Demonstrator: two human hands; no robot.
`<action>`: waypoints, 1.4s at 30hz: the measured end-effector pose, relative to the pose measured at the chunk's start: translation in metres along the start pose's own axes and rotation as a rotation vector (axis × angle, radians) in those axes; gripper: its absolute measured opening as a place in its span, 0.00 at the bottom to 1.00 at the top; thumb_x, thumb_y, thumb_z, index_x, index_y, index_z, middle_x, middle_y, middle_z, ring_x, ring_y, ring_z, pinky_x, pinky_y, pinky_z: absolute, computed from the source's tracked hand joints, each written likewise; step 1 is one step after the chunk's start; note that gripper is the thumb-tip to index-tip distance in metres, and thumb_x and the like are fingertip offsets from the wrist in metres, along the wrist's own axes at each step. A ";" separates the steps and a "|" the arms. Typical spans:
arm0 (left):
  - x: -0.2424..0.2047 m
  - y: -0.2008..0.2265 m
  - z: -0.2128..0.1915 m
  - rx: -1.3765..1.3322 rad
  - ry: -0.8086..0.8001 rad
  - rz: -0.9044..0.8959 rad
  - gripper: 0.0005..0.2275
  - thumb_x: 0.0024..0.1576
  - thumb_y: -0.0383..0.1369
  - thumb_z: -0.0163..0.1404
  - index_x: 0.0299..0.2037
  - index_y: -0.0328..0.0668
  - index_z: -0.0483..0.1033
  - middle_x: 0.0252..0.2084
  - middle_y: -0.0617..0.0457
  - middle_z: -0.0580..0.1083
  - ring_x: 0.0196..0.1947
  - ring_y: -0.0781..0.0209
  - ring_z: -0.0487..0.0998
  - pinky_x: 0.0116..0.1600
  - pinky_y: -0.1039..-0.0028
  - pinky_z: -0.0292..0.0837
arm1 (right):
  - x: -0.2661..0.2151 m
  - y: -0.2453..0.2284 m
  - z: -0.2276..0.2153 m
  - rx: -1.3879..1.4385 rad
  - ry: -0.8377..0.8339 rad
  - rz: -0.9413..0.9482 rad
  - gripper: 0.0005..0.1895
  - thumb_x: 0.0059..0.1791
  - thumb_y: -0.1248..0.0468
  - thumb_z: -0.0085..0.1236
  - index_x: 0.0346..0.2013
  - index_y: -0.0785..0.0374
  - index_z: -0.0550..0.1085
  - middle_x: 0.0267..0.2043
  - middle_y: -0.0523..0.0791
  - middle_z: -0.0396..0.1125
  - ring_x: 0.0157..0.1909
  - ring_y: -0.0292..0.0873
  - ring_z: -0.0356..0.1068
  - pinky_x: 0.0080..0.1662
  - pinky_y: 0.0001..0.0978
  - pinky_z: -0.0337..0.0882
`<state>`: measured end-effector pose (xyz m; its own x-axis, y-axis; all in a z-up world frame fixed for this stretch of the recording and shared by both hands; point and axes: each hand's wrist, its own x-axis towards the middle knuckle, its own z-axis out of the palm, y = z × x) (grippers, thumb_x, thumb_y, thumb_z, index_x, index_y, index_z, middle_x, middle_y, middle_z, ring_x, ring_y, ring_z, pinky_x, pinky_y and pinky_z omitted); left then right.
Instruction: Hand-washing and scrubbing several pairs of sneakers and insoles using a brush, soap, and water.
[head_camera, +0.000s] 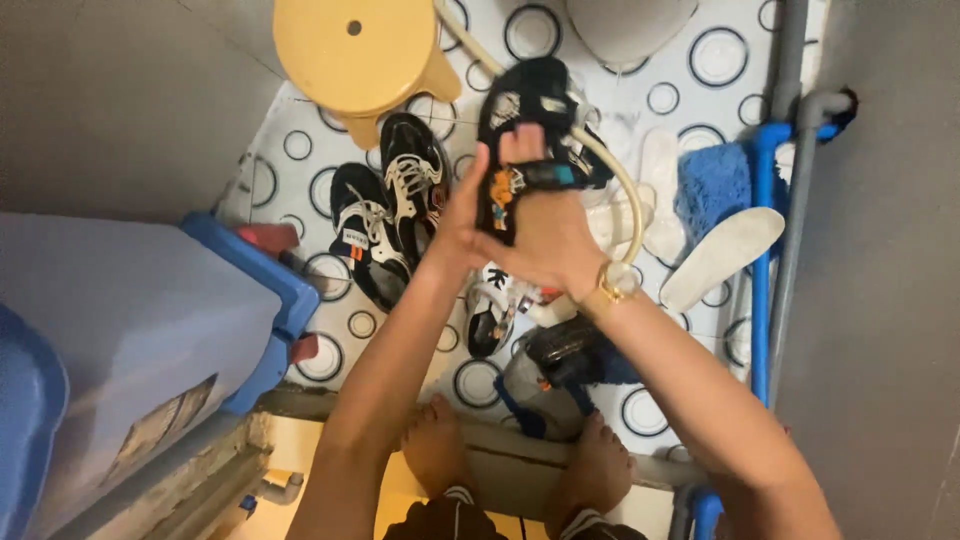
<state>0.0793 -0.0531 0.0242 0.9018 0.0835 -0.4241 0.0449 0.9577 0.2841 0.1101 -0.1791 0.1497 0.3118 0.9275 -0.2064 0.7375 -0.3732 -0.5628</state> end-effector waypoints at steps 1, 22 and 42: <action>-0.017 0.004 0.014 -0.002 0.012 0.001 0.31 0.61 0.53 0.55 0.62 0.33 0.71 0.63 0.34 0.70 0.62 0.42 0.72 0.70 0.53 0.62 | -0.004 0.000 0.009 0.009 -0.007 -0.003 0.50 0.50 0.34 0.37 0.58 0.84 0.65 0.64 0.72 0.58 0.71 0.70 0.54 0.72 0.57 0.37; -0.006 0.021 -0.083 -0.207 -0.047 0.004 0.28 0.62 0.53 0.54 0.63 0.40 0.73 0.64 0.41 0.70 0.64 0.40 0.71 0.70 0.48 0.66 | -0.081 0.187 0.215 -0.609 -0.152 0.113 0.39 0.36 0.44 0.70 0.58 0.51 0.69 0.54 0.40 0.65 0.62 0.44 0.62 0.60 0.39 0.64; -0.038 0.038 -0.108 -0.062 0.338 -0.082 0.32 0.48 0.44 0.68 0.58 0.33 0.69 0.56 0.38 0.74 0.52 0.40 0.78 0.56 0.41 0.75 | -0.072 0.149 0.175 -0.704 -0.102 0.165 0.45 0.37 0.29 0.63 0.50 0.60 0.67 0.44 0.44 0.61 0.46 0.47 0.71 0.49 0.38 0.74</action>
<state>0.0008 0.0098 -0.0420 0.7025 0.0818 -0.7070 0.0757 0.9791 0.1886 0.0928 -0.2972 -0.0591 0.4204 0.8425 -0.3369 0.9067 -0.4034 0.1228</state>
